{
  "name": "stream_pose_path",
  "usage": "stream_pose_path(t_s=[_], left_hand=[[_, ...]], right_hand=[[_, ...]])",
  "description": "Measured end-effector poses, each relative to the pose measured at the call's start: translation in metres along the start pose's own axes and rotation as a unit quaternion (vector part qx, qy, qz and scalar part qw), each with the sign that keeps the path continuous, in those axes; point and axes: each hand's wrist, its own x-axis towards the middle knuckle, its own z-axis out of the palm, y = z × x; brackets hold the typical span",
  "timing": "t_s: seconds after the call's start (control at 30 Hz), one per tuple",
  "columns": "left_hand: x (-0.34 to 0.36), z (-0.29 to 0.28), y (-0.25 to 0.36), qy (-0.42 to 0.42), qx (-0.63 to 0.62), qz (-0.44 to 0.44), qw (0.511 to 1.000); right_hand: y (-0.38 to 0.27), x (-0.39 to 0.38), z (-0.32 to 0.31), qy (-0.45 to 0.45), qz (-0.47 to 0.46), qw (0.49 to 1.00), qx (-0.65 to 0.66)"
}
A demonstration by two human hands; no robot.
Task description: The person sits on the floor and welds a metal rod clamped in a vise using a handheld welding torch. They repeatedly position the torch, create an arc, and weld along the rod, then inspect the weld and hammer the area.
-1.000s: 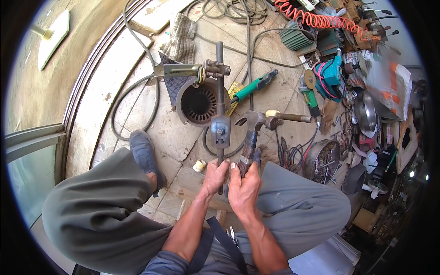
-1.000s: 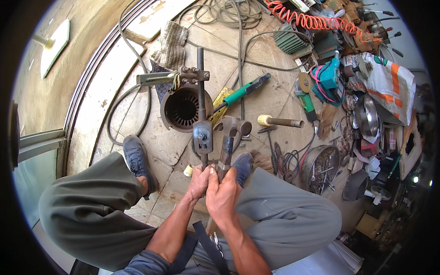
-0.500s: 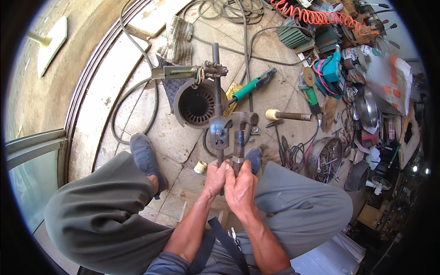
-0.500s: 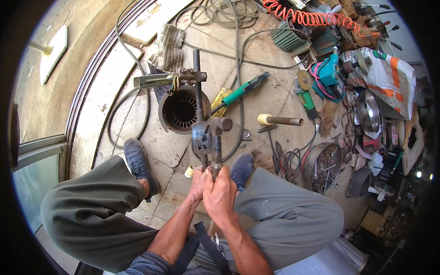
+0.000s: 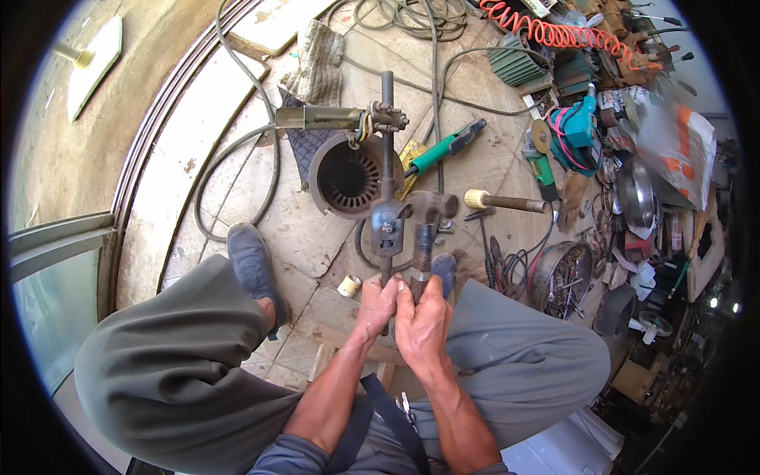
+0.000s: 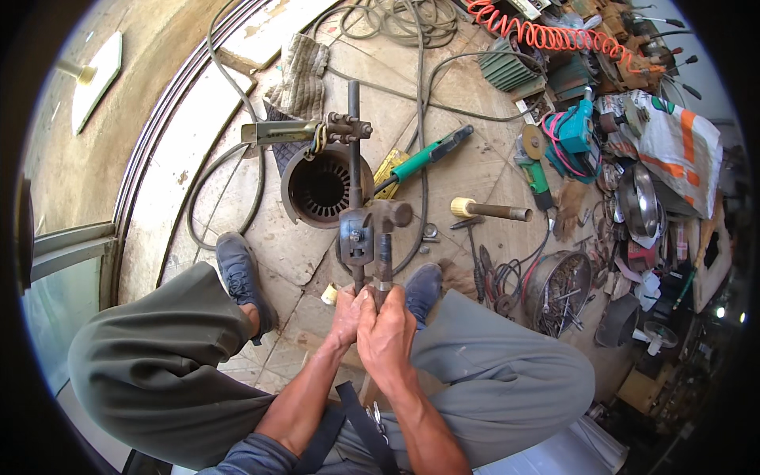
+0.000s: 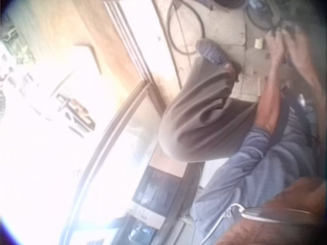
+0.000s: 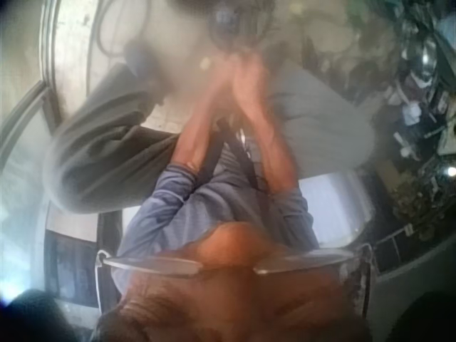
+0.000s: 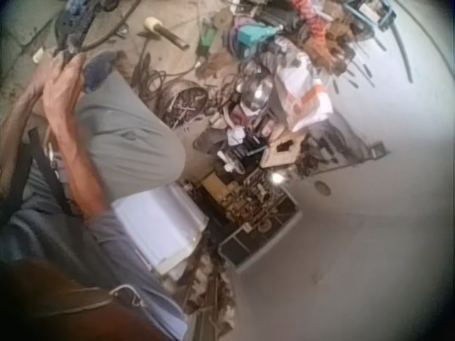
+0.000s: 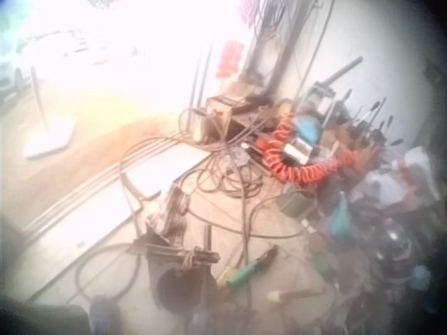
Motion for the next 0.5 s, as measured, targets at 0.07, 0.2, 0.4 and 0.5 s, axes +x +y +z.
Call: stream_pose_path(t_s=[0.07, 0.2, 0.4, 0.5], left_hand=[[-0.002, 0.001, 0.011, 0.008, 0.033, -0.008, 0.999], [-0.003, 0.002, 0.004, 0.018, -0.006, 0.019, 1.0], [-0.003, 0.003, 0.008, 0.029, 0.014, 0.006, 0.999], [-0.002, 0.0, 0.001, 0.036, 0.052, -0.009, 0.998]], right_hand=[[-0.009, 0.001, -0.003, -0.013, 0.021, 1.0, -0.019], [-0.013, 0.005, -0.005, -0.045, 0.025, 0.998, -0.027], [-0.01, 0.003, -0.006, -0.022, 0.003, 0.999, -0.038], [-0.01, 0.002, -0.004, -0.015, -0.008, 0.999, -0.03]])
